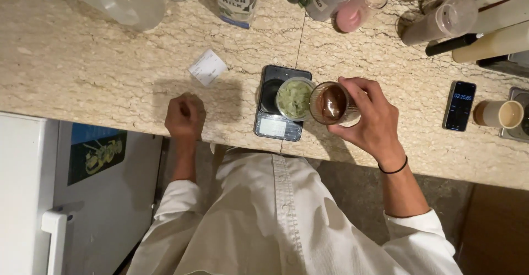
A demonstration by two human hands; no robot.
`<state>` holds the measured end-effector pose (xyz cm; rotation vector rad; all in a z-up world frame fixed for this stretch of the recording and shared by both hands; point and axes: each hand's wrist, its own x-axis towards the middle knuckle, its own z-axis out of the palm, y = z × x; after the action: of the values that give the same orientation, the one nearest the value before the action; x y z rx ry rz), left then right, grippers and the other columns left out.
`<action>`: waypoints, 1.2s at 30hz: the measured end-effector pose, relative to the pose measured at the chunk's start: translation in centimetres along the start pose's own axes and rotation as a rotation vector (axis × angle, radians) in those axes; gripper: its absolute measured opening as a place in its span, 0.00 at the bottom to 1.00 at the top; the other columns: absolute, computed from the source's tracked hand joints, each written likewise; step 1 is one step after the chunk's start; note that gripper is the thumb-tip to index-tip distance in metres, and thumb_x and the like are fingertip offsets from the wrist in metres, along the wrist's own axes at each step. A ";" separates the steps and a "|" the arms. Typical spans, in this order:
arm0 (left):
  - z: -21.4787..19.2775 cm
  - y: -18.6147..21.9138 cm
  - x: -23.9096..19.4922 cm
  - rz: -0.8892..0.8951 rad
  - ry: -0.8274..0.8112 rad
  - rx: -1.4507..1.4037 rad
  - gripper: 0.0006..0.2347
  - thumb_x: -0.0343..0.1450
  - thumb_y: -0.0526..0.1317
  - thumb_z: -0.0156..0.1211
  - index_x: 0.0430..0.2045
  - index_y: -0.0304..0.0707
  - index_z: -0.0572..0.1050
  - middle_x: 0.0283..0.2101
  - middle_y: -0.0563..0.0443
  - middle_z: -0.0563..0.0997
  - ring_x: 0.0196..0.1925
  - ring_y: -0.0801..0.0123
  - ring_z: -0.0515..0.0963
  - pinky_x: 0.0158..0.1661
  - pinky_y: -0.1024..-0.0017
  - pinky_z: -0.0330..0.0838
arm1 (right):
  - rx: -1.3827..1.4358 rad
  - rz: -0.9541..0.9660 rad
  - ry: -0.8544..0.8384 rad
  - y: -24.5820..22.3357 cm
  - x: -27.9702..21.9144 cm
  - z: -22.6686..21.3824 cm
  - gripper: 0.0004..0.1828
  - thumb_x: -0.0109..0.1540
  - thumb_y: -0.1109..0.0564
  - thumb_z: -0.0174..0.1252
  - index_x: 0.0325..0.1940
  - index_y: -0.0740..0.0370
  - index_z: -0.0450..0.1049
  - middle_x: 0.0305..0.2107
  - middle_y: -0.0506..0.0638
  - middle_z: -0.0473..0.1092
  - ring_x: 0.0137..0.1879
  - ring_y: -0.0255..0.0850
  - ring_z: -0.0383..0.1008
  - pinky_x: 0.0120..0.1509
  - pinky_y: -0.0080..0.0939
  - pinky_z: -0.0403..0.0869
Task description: The person scoops a brown powder into a glass on a scale, then uses a handheld electric frother to mix the contents. Finally, the person pours the mixed brown liquid into a plastic cup containing a green substance.
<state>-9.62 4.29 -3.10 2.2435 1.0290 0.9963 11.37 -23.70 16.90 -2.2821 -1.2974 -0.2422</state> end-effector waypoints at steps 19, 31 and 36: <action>0.3 -1.2 0.2 0.067 0.119 -0.065 0.02 0.69 0.32 0.57 0.26 0.36 0.73 0.20 0.46 0.74 0.21 0.56 0.77 0.22 0.69 0.73 | -0.412 -0.150 -0.180 -0.7 1.1 -0.8 0.46 0.35 0.47 0.71 0.59 0.40 0.70 0.44 0.42 0.69 0.49 0.39 0.73 0.46 0.37 0.74; 0.0 -0.7 0.3 -0.002 0.084 -0.061 0.02 0.70 0.33 0.58 0.28 0.36 0.73 0.21 0.45 0.75 0.23 0.56 0.78 0.22 0.68 0.74 | -0.455 -0.198 -0.263 -0.5 1.3 -1.0 0.45 0.37 0.45 0.71 0.60 0.40 0.69 0.45 0.43 0.68 0.54 0.40 0.72 0.50 0.38 0.74; 0.1 -0.8 0.1 -0.032 0.063 -0.078 0.02 0.70 0.33 0.57 0.28 0.35 0.73 0.21 0.44 0.75 0.22 0.56 0.78 0.22 0.67 0.74 | -0.481 -0.256 -0.284 -1.2 2.1 -1.2 0.42 0.39 0.45 0.72 0.58 0.41 0.69 0.46 0.44 0.67 0.55 0.42 0.71 0.51 0.39 0.74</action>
<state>-9.89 4.85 -3.67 2.1386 1.0311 1.0812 11.57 -22.22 19.12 -2.6098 -1.8478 -0.3604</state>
